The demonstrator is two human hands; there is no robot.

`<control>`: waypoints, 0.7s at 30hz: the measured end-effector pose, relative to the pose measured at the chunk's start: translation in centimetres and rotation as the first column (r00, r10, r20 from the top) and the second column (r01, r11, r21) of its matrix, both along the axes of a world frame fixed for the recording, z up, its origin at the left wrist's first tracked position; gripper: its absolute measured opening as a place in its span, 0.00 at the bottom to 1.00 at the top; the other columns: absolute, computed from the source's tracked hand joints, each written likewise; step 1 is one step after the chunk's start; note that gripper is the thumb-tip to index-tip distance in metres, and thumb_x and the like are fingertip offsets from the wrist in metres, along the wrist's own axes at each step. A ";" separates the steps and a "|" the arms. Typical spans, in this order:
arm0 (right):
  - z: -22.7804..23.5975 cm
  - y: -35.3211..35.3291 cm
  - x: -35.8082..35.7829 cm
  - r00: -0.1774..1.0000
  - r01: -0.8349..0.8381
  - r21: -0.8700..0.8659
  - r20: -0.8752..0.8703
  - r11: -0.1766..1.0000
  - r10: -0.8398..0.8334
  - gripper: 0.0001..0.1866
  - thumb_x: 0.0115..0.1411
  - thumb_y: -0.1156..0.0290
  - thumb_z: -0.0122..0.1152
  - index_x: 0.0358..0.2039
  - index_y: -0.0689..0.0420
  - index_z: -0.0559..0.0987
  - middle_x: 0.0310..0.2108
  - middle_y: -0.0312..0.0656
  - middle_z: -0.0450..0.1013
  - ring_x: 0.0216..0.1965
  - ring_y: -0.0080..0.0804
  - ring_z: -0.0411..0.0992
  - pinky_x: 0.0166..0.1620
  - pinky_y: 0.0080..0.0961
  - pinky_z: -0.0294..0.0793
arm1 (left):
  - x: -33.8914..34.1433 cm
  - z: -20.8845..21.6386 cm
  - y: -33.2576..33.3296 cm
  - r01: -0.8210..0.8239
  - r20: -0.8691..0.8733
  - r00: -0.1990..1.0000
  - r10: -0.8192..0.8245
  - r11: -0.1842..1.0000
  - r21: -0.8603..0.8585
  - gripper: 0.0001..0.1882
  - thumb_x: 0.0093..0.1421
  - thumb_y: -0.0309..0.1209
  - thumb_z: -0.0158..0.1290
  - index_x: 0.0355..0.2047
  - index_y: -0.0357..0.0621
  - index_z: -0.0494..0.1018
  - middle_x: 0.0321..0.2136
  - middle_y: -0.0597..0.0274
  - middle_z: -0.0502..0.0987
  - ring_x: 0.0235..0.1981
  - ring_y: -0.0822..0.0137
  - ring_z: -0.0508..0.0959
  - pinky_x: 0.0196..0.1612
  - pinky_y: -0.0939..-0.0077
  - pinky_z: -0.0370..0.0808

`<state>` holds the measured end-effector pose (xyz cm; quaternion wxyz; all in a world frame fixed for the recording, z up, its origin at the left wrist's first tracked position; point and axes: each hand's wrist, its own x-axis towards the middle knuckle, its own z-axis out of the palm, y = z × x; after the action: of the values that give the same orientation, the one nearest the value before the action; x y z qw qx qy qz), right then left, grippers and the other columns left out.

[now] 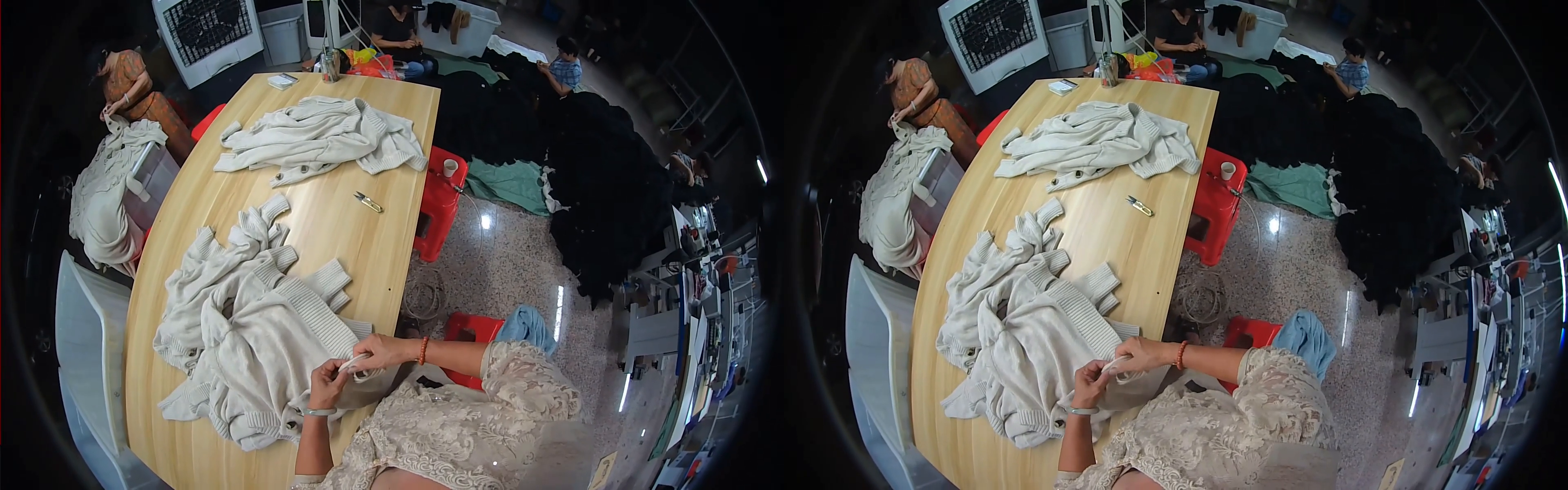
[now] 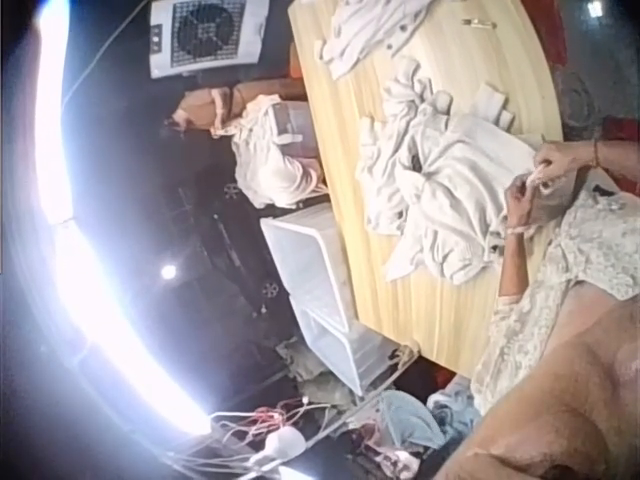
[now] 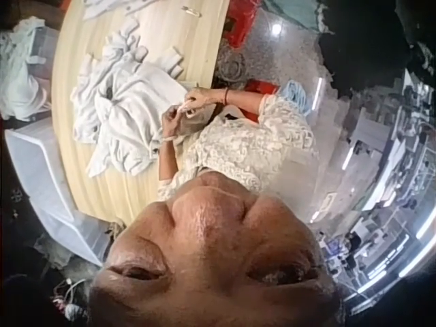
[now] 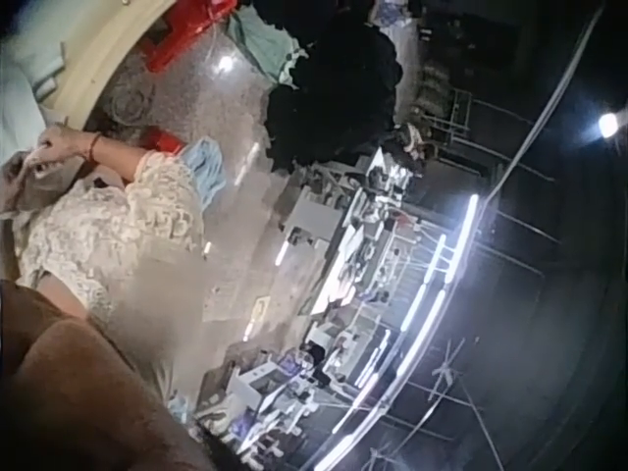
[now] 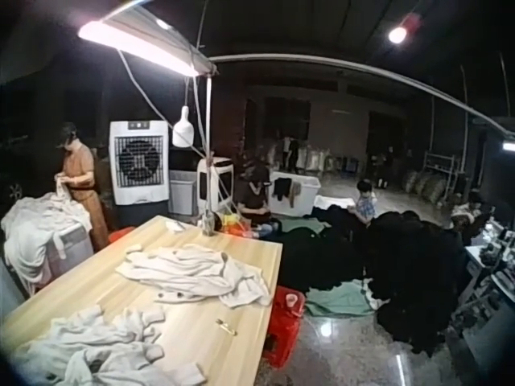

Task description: Inspecting sweaters for quality, checking buttons, and folding them on a work table in a factory environment.

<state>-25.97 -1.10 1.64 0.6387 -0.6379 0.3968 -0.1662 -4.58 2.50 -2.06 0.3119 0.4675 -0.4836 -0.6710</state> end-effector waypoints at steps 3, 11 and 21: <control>0.2 0.6 0.5 0.999 -0.009 -0.061 -0.044 0.998 0.006 0.17 0.52 0.60 0.62 0.24 0.64 0.75 0.17 0.39 0.70 0.20 0.22 0.67 0.25 0.24 0.66 | 0.2 0.1 0.0 -0.008 -0.080 0.997 0.012 0.999 0.043 0.05 0.58 0.22 0.52 0.35 0.36 0.74 0.27 0.70 0.75 0.26 0.82 0.71 0.29 0.88 0.68; -1.6 1.6 2.0 0.998 0.043 -0.114 0.049 0.993 -0.038 0.15 0.47 0.64 0.61 0.30 0.61 0.73 0.23 0.41 0.70 0.26 0.27 0.67 0.32 0.27 0.68 | 0.4 2.4 1.8 -0.064 0.021 0.998 0.064 0.998 0.021 0.06 0.62 0.29 0.50 0.33 0.40 0.72 0.25 0.75 0.71 0.26 0.83 0.66 0.30 0.87 0.63; 2.4 -1.7 -1.3 0.848 0.254 0.290 0.392 0.923 -0.357 0.18 0.46 0.87 0.40 0.37 0.59 0.69 0.33 0.32 0.65 0.35 0.18 0.63 0.40 0.15 0.65 | 3.3 4.9 3.8 0.258 0.730 0.618 0.293 0.801 -0.540 0.36 0.38 0.43 0.65 0.49 0.48 0.66 0.40 0.58 0.68 0.46 0.56 0.66 0.55 0.54 0.55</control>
<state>-27.29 -2.81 4.02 0.7452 -0.4349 0.3564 -0.3586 -1.27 6.25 2.80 0.2057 0.5939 -0.7502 -0.2054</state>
